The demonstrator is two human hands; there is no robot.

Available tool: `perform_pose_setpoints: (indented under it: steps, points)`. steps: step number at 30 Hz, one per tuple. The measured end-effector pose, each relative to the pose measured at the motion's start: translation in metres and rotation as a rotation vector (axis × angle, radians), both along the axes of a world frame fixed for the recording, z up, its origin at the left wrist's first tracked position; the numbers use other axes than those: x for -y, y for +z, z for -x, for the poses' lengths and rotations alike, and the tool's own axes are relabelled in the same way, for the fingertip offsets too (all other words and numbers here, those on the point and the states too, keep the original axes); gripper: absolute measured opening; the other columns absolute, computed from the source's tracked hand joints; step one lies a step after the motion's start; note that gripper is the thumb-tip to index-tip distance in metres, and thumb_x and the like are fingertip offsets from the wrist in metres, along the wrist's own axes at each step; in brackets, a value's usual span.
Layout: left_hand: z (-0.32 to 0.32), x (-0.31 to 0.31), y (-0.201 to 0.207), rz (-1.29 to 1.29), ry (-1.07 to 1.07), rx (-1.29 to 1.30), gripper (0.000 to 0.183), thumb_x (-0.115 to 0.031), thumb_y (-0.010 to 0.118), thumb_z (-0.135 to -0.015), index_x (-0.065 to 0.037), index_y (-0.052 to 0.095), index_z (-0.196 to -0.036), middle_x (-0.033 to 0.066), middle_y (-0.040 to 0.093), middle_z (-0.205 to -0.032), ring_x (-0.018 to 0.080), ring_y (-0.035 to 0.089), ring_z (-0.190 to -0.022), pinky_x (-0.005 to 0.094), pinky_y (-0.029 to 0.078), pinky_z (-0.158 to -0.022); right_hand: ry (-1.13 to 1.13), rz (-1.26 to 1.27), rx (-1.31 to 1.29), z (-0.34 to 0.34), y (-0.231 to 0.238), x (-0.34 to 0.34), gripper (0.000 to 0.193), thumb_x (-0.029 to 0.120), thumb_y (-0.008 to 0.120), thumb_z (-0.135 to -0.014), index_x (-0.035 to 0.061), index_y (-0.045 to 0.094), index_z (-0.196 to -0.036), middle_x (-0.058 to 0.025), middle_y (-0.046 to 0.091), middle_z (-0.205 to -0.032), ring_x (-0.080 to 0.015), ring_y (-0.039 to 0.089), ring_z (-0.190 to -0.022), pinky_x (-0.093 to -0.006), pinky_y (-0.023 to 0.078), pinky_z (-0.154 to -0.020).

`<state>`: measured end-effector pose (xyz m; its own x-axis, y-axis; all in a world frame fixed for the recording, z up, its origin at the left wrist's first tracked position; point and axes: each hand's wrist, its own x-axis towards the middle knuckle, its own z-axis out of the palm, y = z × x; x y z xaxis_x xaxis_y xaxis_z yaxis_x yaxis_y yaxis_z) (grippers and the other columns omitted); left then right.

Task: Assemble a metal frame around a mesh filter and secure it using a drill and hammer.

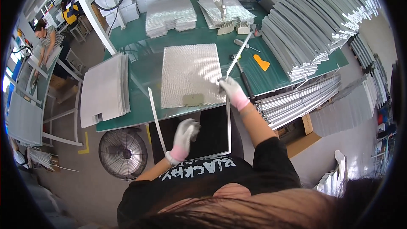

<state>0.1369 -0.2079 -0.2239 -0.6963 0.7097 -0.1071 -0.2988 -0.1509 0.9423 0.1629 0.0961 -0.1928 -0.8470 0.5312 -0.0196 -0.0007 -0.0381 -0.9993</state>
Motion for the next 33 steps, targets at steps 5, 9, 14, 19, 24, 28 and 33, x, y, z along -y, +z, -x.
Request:
perform_pose_setpoints:
  steps: [5,9,14,19,24,28,33]
  points:
    - [-0.026,-0.082,-0.011,-0.35,-0.323,0.589,0.048,-0.035,0.042,-0.105,-0.001,0.042,-0.14,0.0148,0.049,-0.141,0.0263,0.049,-0.129,0.0423,0.038,-0.111,-0.019,-0.187,0.032,-0.057,0.027,0.083,0.048,0.01,0.052,-0.097,-0.0009,0.04,-0.143,-0.0051,0.063,-0.085,-0.0105,0.06,-0.071,-0.0266,0.052,-0.068]
    - [-0.019,-0.112,0.009,-0.495,-0.227,0.456,0.044,-0.034,0.042,-0.106,0.001,0.046,-0.132,0.0133,0.053,-0.132,0.0242,0.051,-0.126,0.0416,0.042,-0.107,-0.217,-0.37,-0.122,-0.081,0.019,0.1,0.062,-0.003,0.042,-0.097,0.0027,0.02,-0.154,-0.0036,0.059,-0.088,-0.0048,0.05,-0.063,-0.0198,0.046,-0.06]
    - [0.048,-0.151,0.017,-0.578,-0.353,0.467,0.04,-0.031,0.04,-0.106,-0.003,0.044,-0.134,0.0113,0.051,-0.133,0.0239,0.051,-0.119,0.0435,0.041,-0.107,-0.086,0.342,-0.278,-0.055,0.007,0.087,0.057,0.004,0.04,-0.101,0.0045,0.021,-0.154,-0.0024,0.054,-0.085,-0.0048,0.04,-0.055,-0.0185,0.036,-0.049]
    - [0.058,-0.158,0.032,-0.639,-0.032,0.576,0.03,-0.031,0.046,-0.105,-0.004,0.051,-0.118,0.0143,0.056,-0.11,0.0246,0.055,-0.107,0.0418,0.045,-0.102,-0.059,0.389,-0.312,-0.039,0.019,0.088,0.055,0.006,0.038,-0.103,0.0053,0.02,-0.154,-0.0025,0.051,-0.085,-0.0051,0.038,-0.054,-0.0188,0.034,-0.048]
    - [0.095,-0.174,0.016,-0.614,0.01,0.576,0.031,-0.028,0.05,-0.103,0.001,0.053,-0.115,0.0154,0.057,-0.108,0.0264,0.056,-0.104,0.0411,0.048,-0.096,0.104,0.479,-0.268,-0.028,0.015,0.097,0.055,0.006,0.04,-0.102,0.006,0.022,-0.154,-0.0019,0.051,-0.084,-0.0049,0.037,-0.053,-0.0194,0.034,-0.048]
    - [0.099,-0.177,0.003,-0.582,0.028,0.546,0.031,-0.026,0.05,-0.103,0.002,0.054,-0.114,0.0148,0.058,-0.106,0.0245,0.058,-0.1,0.0367,0.05,-0.092,0.07,0.47,-0.235,-0.025,0.008,0.099,0.055,0.006,0.04,-0.101,0.0061,0.023,-0.154,-0.0016,0.051,-0.084,-0.0048,0.037,-0.053,-0.0195,0.034,-0.047]
    - [0.099,-0.179,-0.003,-0.426,0.088,0.034,0.033,-0.028,0.052,-0.102,0.003,0.058,-0.109,0.0108,0.061,-0.098,0.019,0.061,-0.091,0.0298,0.052,-0.084,0.06,0.402,-0.132,-0.029,0.014,0.105,0.057,0.004,0.042,-0.1,0.0057,0.023,-0.153,-0.0009,0.052,-0.081,-0.0047,0.039,-0.052,-0.0188,0.034,-0.046]
